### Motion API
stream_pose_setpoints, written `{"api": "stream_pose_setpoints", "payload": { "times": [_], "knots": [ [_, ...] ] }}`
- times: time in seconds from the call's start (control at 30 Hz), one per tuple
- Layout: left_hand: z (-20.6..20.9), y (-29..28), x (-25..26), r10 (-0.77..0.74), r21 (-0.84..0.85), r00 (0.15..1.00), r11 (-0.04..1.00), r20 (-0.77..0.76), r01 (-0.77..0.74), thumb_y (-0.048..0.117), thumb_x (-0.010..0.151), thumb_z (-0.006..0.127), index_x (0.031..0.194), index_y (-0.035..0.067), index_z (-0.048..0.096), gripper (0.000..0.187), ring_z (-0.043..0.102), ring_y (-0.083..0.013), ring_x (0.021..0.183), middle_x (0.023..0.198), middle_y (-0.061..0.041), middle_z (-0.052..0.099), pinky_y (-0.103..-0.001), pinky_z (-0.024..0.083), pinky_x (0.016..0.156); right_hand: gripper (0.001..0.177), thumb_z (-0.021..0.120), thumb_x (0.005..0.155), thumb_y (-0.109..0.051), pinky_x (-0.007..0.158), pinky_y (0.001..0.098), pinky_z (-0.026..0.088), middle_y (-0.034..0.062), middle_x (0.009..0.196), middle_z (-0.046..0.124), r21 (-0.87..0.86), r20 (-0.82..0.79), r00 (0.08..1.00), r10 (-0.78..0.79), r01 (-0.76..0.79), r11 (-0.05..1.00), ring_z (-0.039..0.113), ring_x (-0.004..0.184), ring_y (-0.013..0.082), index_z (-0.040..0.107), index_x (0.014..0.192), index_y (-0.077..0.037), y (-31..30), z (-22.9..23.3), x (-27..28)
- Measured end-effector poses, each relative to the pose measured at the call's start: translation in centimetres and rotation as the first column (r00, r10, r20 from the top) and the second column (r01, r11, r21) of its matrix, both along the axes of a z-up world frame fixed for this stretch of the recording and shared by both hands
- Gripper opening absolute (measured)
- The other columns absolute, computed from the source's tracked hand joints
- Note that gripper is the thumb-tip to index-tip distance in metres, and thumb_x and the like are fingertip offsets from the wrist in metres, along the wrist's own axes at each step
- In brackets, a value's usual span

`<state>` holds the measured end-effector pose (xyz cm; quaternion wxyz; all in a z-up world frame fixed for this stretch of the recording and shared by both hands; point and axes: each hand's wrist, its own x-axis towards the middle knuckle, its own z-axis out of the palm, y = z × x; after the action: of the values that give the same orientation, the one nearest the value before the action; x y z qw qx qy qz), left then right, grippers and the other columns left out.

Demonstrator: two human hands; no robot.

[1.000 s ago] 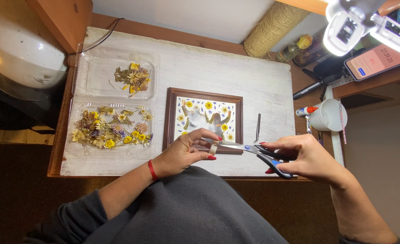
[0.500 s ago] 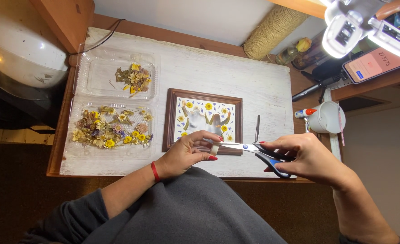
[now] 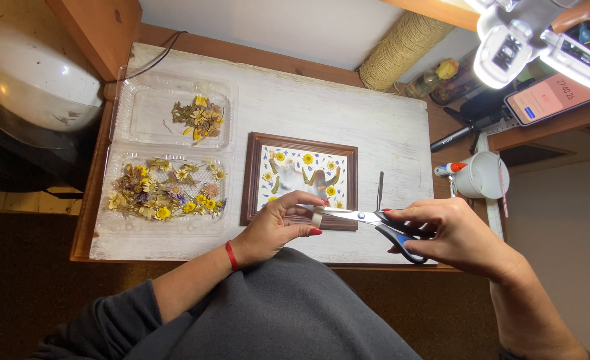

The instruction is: Arranging and securing dried flowers inside a picture frame.

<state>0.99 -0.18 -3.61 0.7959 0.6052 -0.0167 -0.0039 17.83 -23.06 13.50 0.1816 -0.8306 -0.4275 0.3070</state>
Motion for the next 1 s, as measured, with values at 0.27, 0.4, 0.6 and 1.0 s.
{"api": "stream_pose_setpoints", "payload": {
  "times": [0.27, 0.4, 0.6, 1.0],
  "knots": [
    [-0.1, 0.1, 0.1, -0.003, -0.012, 1.000, 1.000, -0.028, 0.003, 0.005, 0.093, 0.069, 0.132, 0.015, 0.062, 0.041, 0.067, -0.0172, 0.120, 0.138, -0.004, 0.063, -0.033, 0.059, 0.104, 0.057, 0.081, 0.071, -0.006, 0.060, 0.0267, 0.064, 0.0013, 0.090, 0.083, -0.008, 0.016, 1.000, 0.019, -0.019, 1.000, 0.080, 0.069, 0.0105, 0.075, 0.126, -0.020, -0.4, -0.4, 0.3],
    [-0.2, 0.1, 0.1, 0.007, 0.013, 1.000, 1.000, -0.010, -0.007, 0.003, 0.093, 0.070, 0.132, 0.014, 0.062, 0.042, 0.067, -0.0171, 0.120, 0.138, -0.005, 0.064, -0.033, 0.060, 0.105, 0.053, 0.084, 0.073, -0.010, 0.061, 0.0273, 0.066, 0.0015, 0.087, 0.083, -0.060, 0.076, 0.997, 0.015, -0.011, 0.998, 0.080, 0.069, 0.0116, 0.076, 0.124, -0.021, -0.2, -0.6, 0.3],
    [0.2, 0.7, 0.2, -0.015, -0.039, 0.999, 0.999, -0.033, 0.013, 0.003, 0.093, 0.067, 0.136, 0.016, 0.061, 0.046, 0.065, -0.0166, 0.115, 0.141, -0.004, 0.062, -0.033, 0.061, 0.101, 0.061, 0.082, 0.065, -0.008, 0.064, 0.0272, 0.068, 0.0066, 0.095, 0.082, -0.033, -0.162, 0.982, -0.101, 0.097, 0.995, 0.082, 0.073, 0.0128, 0.072, 0.125, -0.009, -0.2, -1.8, 0.6],
    [0.1, 3.9, 3.8, 0.011, -0.012, 0.979, 1.000, -0.201, -0.013, 0.004, 0.088, 0.069, 0.148, 0.025, 0.050, 0.066, 0.069, -0.0210, 0.111, 0.134, -0.009, 0.061, -0.033, 0.068, 0.086, 0.061, 0.072, 0.072, -0.019, 0.065, 0.0364, 0.048, 0.0167, 0.087, 0.071, -0.055, -0.196, 0.893, -0.405, 0.402, 0.914, 0.062, 0.073, 0.0238, 0.066, 0.131, -0.008, -6.7, -10.8, 2.8]
  ]
}}
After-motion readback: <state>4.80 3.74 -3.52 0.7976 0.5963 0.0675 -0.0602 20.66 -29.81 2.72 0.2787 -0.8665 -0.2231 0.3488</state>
